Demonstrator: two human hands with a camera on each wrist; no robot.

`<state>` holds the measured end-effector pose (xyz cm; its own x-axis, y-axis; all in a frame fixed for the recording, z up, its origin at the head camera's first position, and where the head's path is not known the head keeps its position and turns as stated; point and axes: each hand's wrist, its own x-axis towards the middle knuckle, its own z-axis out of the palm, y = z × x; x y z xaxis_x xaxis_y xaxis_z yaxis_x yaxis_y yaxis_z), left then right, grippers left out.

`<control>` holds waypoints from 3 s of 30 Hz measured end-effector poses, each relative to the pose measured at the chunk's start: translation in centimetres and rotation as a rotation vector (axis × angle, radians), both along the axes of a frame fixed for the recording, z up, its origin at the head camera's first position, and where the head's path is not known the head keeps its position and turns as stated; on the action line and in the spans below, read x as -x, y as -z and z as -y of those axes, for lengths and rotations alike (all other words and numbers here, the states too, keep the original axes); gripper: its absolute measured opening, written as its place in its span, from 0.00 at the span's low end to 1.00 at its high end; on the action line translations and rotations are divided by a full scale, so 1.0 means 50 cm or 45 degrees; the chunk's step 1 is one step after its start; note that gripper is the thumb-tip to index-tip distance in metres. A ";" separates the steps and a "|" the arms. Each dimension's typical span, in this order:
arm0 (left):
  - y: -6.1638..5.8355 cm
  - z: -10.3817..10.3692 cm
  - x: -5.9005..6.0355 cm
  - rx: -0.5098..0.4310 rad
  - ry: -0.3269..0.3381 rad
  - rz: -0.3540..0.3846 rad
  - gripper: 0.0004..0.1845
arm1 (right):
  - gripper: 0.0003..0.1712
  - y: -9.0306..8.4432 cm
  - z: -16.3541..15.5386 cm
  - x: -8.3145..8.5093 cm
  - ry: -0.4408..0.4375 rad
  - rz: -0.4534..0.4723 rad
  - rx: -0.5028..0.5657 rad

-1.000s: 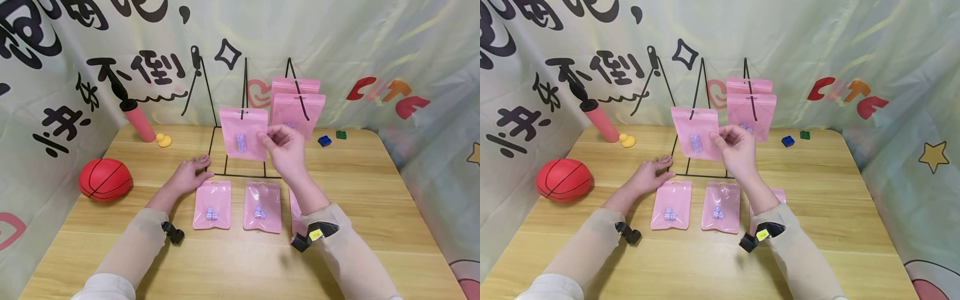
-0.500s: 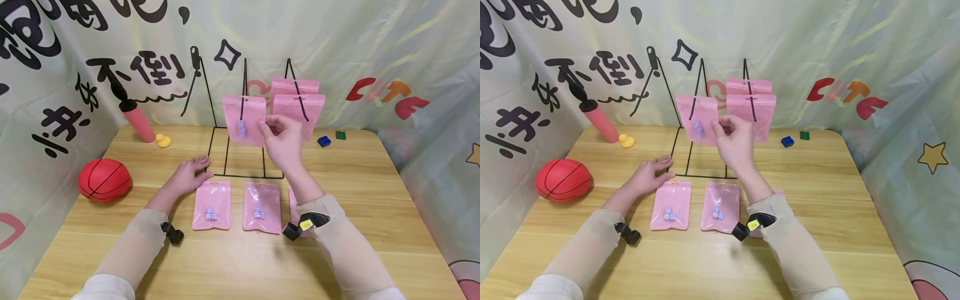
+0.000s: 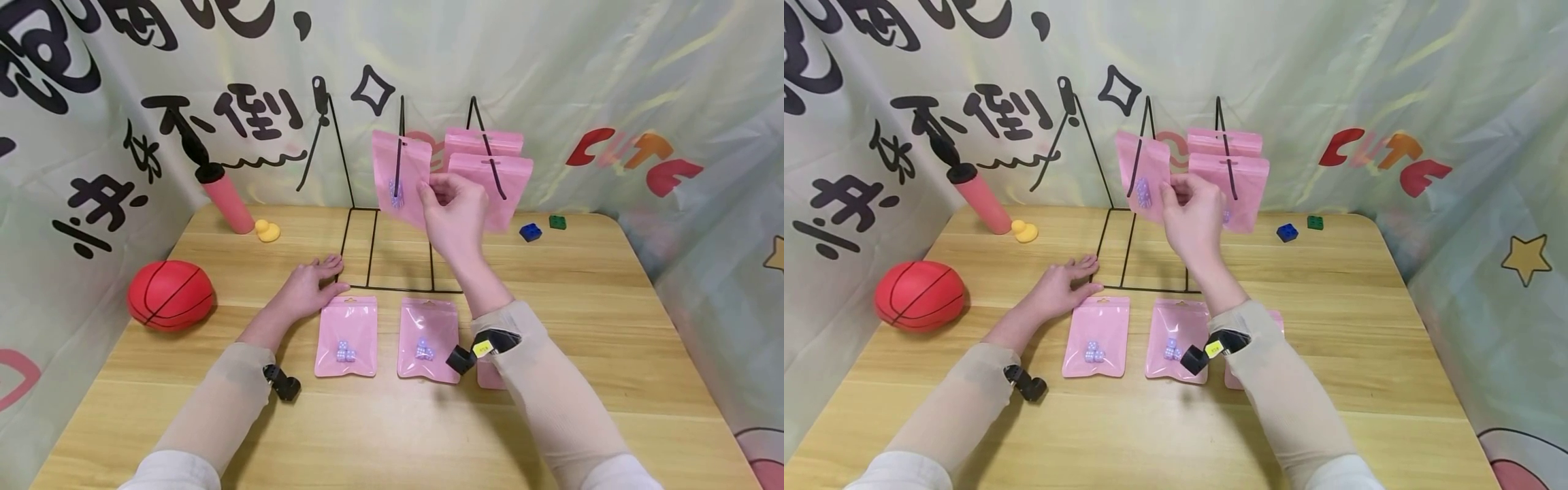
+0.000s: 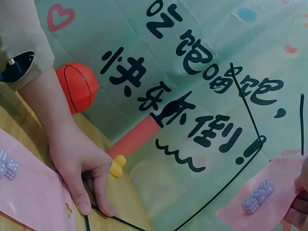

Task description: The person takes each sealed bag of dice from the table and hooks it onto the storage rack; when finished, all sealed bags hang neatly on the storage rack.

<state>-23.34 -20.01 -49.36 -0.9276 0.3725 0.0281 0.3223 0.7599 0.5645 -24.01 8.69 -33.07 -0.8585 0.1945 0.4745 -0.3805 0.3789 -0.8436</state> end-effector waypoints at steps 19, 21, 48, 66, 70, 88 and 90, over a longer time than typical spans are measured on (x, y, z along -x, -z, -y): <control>0.003 -0.005 -0.003 -0.008 -0.012 0.023 0.34 | 0.08 0.009 -0.026 -0.001 -0.077 0.042 -0.017; 0.002 -0.004 -0.003 -0.005 -0.013 0.027 0.34 | 0.09 0.011 -0.033 -0.007 -0.083 0.040 -0.042; -0.007 -0.001 -0.004 0.002 -0.008 0.034 0.33 | 0.12 0.084 -0.220 -0.137 -0.289 0.438 -0.353; -0.005 -0.005 -0.002 -0.013 -0.004 0.024 0.33 | 0.19 0.170 -0.369 -0.224 -0.123 0.591 -0.508; -0.005 -0.005 -0.002 -0.016 0.001 0.014 0.33 | 0.21 0.187 -0.387 -0.242 -0.091 0.673 -0.494; -0.003 -0.004 -0.002 -0.038 0.004 -0.008 0.33 | 0.26 0.228 -0.397 -0.281 -0.105 0.941 -0.544; -0.004 -0.003 -0.003 -0.035 0.000 -0.005 0.33 | 0.25 0.230 -0.393 -0.280 -0.108 0.962 -0.549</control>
